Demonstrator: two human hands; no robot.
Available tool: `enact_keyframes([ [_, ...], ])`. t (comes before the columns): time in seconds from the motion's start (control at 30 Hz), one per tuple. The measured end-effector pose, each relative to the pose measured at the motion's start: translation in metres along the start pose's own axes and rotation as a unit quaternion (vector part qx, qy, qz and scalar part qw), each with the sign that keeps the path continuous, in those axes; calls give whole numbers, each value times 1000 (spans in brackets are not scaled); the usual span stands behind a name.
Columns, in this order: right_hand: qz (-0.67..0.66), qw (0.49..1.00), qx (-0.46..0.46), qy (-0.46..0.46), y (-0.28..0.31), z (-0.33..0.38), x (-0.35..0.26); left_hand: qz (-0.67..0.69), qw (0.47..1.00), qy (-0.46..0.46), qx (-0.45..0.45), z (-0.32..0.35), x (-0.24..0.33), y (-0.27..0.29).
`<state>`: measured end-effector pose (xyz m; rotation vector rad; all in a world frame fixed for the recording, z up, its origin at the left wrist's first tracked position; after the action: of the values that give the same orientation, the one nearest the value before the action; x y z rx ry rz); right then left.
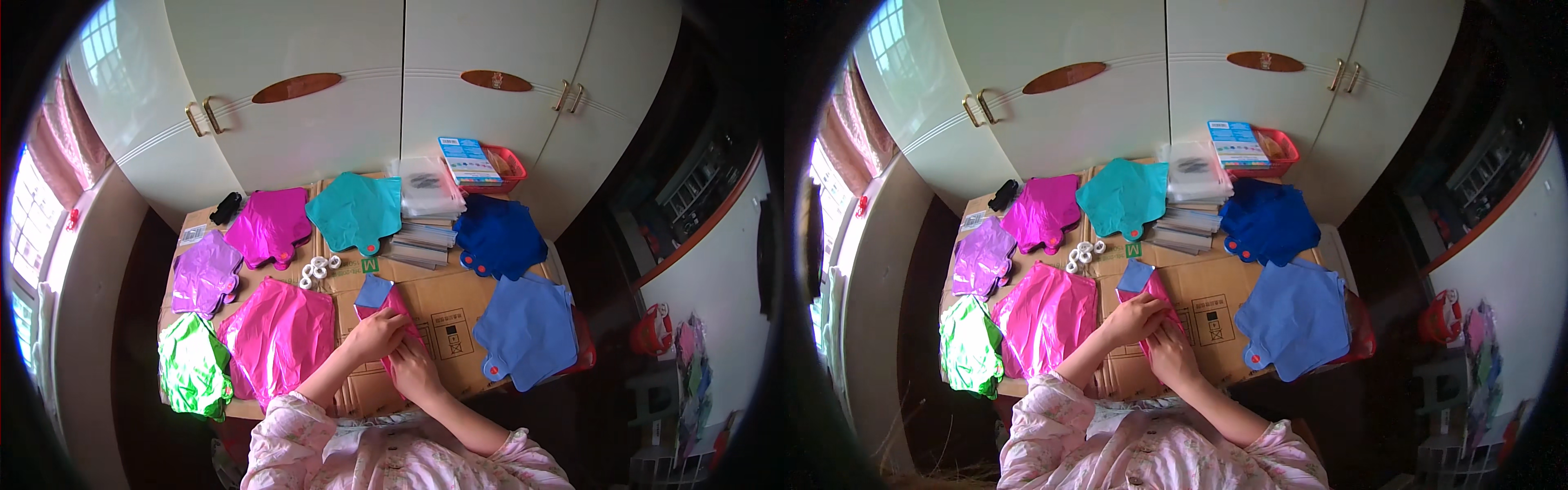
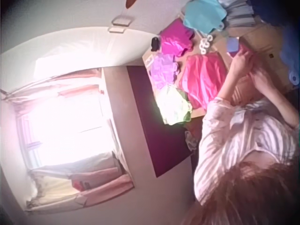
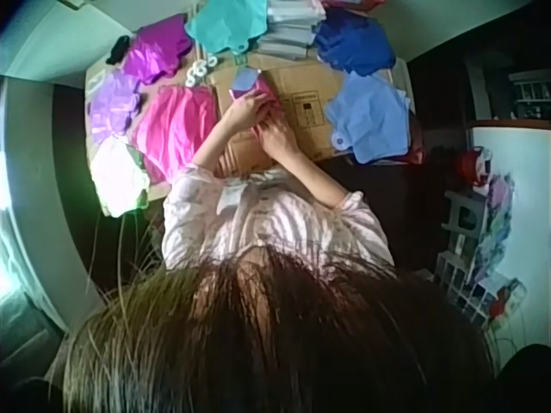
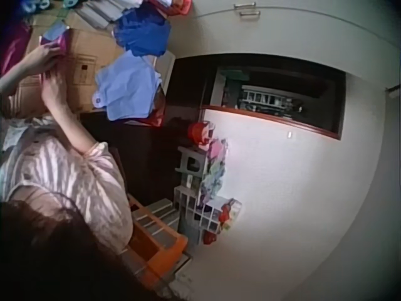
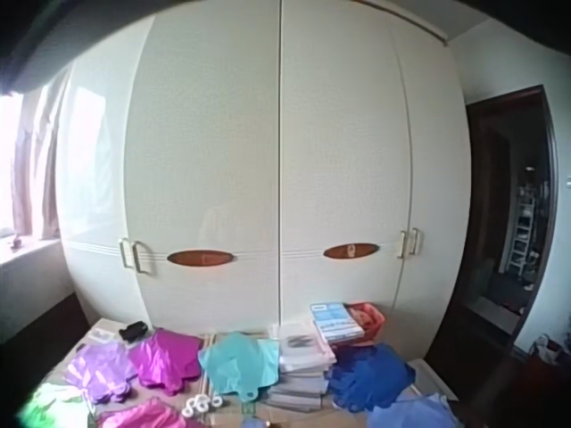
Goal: Fold colored fabric pieces and insert them into clear plastic packaging bags with cardboard backing.
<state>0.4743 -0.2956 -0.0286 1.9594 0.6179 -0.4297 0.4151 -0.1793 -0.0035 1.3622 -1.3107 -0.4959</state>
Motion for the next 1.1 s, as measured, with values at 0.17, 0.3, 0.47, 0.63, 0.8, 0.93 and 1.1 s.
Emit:
enact_keyframes([
  [0.17,7,1000,-16,-14,-2,1,1,-32,999,-21,-34,-4,2,3],
  [0.3,1,1000,-17,-15,0,0,0,-68,997,-24,-37,-3,2,0],
  [0.47,10,999,-26,-17,0,1,2,-110,993,8,-38,-9,0,-6],
  [0.63,12,999,-34,-19,4,-2,-1,-127,984,103,-72,-18,-12,-11],
  [0.8,19,997,-62,-34,3,0,1,-147,971,142,-125,-28,-18,-9],
  [0.93,8,999,-44,-28,4,-1,0,-124,965,165,-165,-34,-22,-7],
  [1.1,-9,998,-58,-26,16,6,-10,-121,960,146,-204,-38,-26,-5],
])
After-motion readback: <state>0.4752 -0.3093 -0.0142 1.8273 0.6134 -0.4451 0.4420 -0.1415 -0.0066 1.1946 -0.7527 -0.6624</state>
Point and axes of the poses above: each hand's wrist, its own z-axis away from the middle knuckle, its own y-axis out of the back of the hand, x = y × z, the point moved 3 cm from there along -z, towards the middle knuckle, and after that the axes turned 15 degrees about -z, right-handed, at the moved point
